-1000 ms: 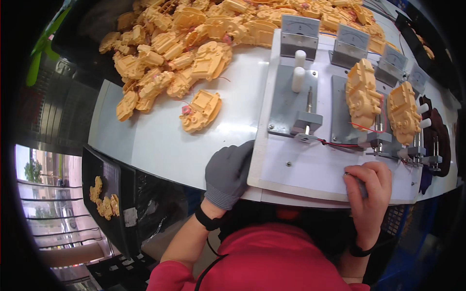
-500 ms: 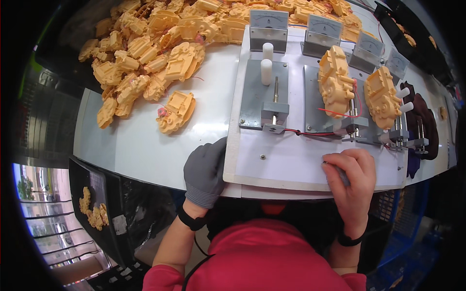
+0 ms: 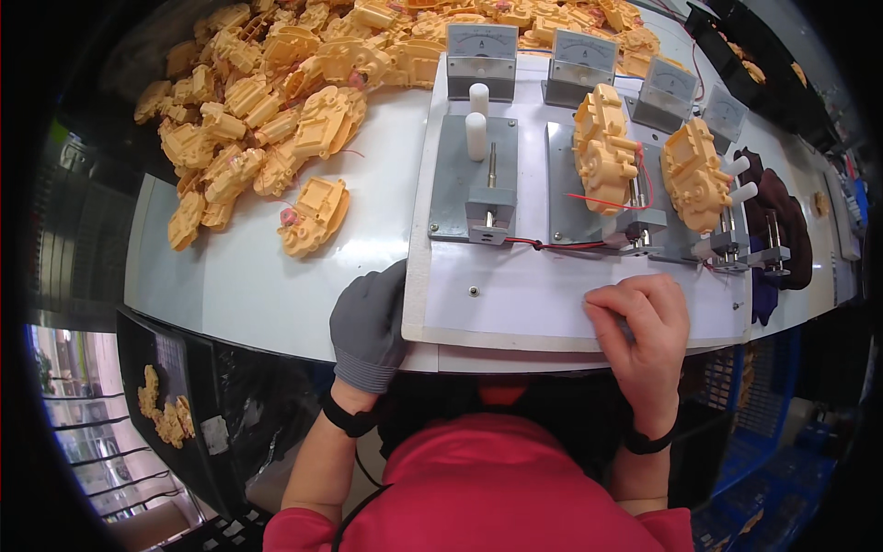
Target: The person places yellow plastic housings into a testing jig on a white workbench, connects red and black wires to terminals, and removes the units after testing. The person repeats this process for multiple units, handling them one at a time.
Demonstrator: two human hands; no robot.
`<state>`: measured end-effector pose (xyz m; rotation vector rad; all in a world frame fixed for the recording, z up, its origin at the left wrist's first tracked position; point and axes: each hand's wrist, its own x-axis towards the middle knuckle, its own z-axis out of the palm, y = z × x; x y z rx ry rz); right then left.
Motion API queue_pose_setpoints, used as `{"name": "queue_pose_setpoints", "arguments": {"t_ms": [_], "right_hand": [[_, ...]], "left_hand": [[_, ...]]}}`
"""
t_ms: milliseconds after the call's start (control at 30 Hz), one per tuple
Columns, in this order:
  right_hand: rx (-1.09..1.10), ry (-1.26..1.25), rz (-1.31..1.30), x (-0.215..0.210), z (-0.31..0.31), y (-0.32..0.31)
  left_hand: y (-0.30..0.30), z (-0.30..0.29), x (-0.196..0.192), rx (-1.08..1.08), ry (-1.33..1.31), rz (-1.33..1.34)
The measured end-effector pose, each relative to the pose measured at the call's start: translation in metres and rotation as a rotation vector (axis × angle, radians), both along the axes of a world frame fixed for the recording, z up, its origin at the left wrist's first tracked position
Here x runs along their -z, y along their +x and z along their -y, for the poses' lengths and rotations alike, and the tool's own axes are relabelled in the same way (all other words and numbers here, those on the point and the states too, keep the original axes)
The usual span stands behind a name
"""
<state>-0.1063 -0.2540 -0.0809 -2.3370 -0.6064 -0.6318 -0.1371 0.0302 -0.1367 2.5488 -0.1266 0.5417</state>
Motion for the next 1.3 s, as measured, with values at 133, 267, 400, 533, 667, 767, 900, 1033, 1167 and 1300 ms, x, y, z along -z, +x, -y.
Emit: {"name": "queue_pose_setpoints", "arguments": {"t_ms": [133, 267, 400, 533, 667, 767, 900, 1033, 1167, 1300], "right_hand": [[-0.005, -0.014, 0.003, 0.0, 0.0, -0.001], [-0.003, -0.005, 0.001, 0.0, -0.002, -0.002], [0.007, -0.018, 0.006, -0.001, 0.001, -0.003], [0.004, -0.011, -0.006, 0.002, 0.001, 0.0], [-0.012, -0.014, 0.022, 0.002, 0.005, 0.001], [-0.002, -0.004, 0.025, 0.003, 0.005, 0.0], [0.002, -0.017, 0.016, 0.004, 0.005, -0.001], [0.004, -0.016, 0.013, 0.004, 0.004, -0.001], [0.002, -0.006, 0.011, 0.004, 0.004, -0.001], [0.003, 0.005, 0.012, 0.004, 0.004, 0.0]], "left_hand": [[0.0, -0.002, 0.002, 0.005, 0.001, 0.003], [-0.002, -0.002, 0.001, -0.006, -0.003, -0.001], [0.0, -0.002, 0.006, 0.009, -0.01, 0.002], [-0.004, -0.011, 0.017, 0.044, -0.05, 0.038], [-0.008, -0.011, 0.015, 0.015, -0.146, -0.047], [-0.009, -0.018, 0.017, 0.006, -0.132, -0.15], [-0.01, -0.018, 0.017, 0.016, -0.122, -0.144], [-0.011, -0.02, 0.019, 0.007, -0.156, -0.15], [-0.012, -0.021, 0.017, 0.018, -0.149, -0.16], [-0.011, -0.021, 0.018, 0.013, -0.123, -0.159]]}}
